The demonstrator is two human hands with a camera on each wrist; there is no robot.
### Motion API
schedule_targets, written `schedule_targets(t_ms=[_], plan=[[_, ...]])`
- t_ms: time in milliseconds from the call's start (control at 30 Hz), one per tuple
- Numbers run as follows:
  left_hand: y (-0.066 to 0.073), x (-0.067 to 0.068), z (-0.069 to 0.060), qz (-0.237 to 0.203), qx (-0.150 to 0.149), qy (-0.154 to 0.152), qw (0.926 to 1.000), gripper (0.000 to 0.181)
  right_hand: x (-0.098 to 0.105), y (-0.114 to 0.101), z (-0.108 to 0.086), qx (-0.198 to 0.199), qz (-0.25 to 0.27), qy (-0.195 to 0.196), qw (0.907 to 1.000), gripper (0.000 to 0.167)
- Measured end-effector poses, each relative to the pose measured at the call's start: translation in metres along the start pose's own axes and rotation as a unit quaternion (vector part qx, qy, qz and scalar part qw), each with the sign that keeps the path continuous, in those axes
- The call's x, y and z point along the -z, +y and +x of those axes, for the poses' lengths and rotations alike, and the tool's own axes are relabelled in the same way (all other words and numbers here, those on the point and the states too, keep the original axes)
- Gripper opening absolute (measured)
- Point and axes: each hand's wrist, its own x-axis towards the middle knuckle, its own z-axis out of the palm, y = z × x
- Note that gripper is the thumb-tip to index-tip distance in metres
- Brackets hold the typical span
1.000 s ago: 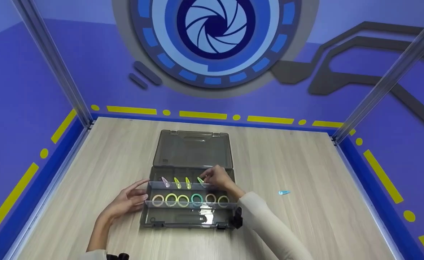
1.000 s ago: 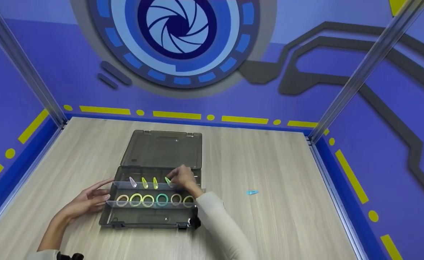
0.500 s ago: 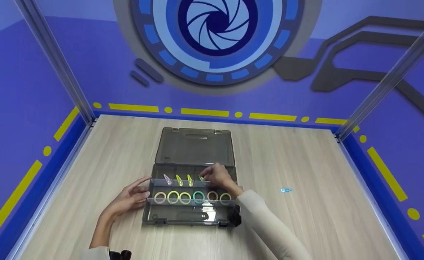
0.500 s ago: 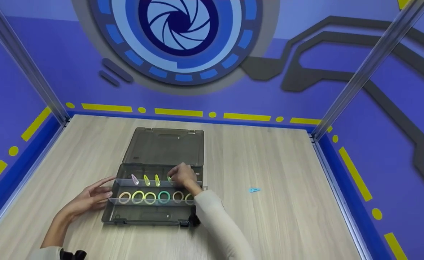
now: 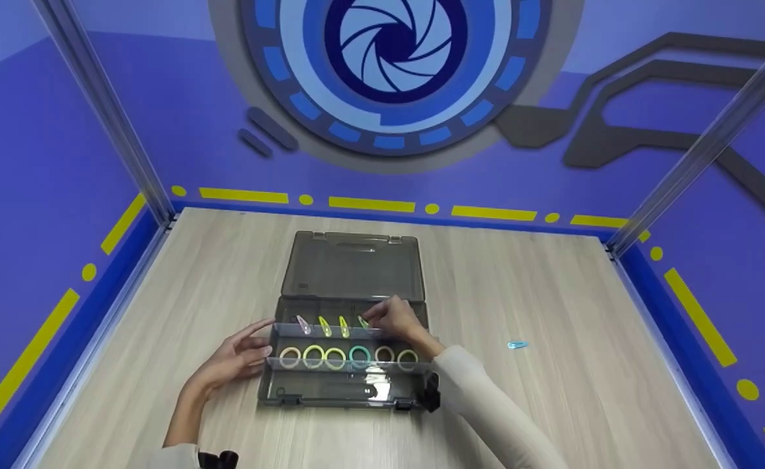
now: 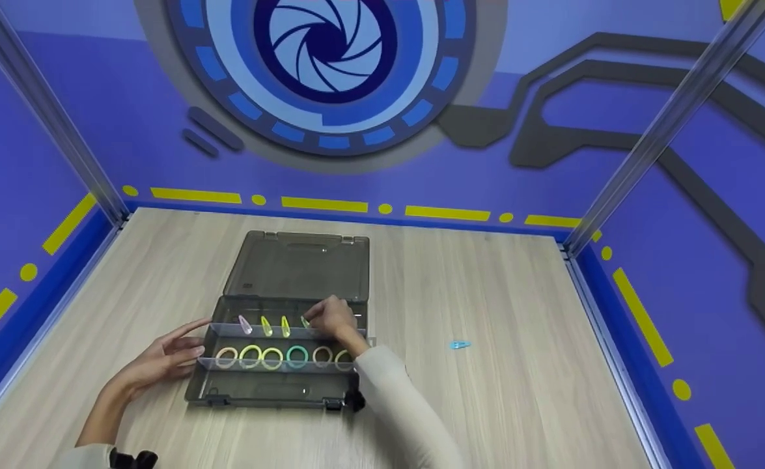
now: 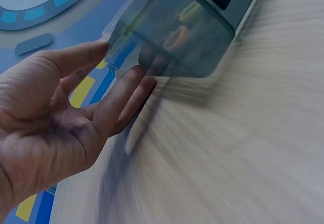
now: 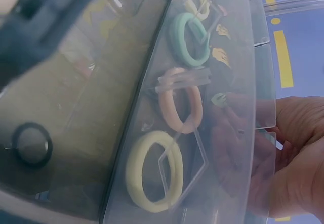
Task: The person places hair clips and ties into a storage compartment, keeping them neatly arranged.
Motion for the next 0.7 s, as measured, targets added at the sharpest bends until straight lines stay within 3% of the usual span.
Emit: schedule_targets(t_ms=[200, 433, 700], plan=[[-0.003, -0.004, -0.001, -0.006, 0.005, 0.010, 0.9999, 0.069, 0.004, 0.004, -0.005, -0.004, 0.014, -0.005, 0.9999, 0.018], [-0.003, -0.006, -0.002, 0.004, 0.009, 0.014, 0.9999, 0.068, 0.013, 0.006, -0.010, 0.028, 0.022, -0.008, 0.9993, 0.016], [-0.001, -0.003, 0.001, 0.011, -0.003, 0.007, 0.9999, 0.068, 0.034, 0.000, -0.016, 0.034, 0.081, -0.006, 0.9962, 0.019]])
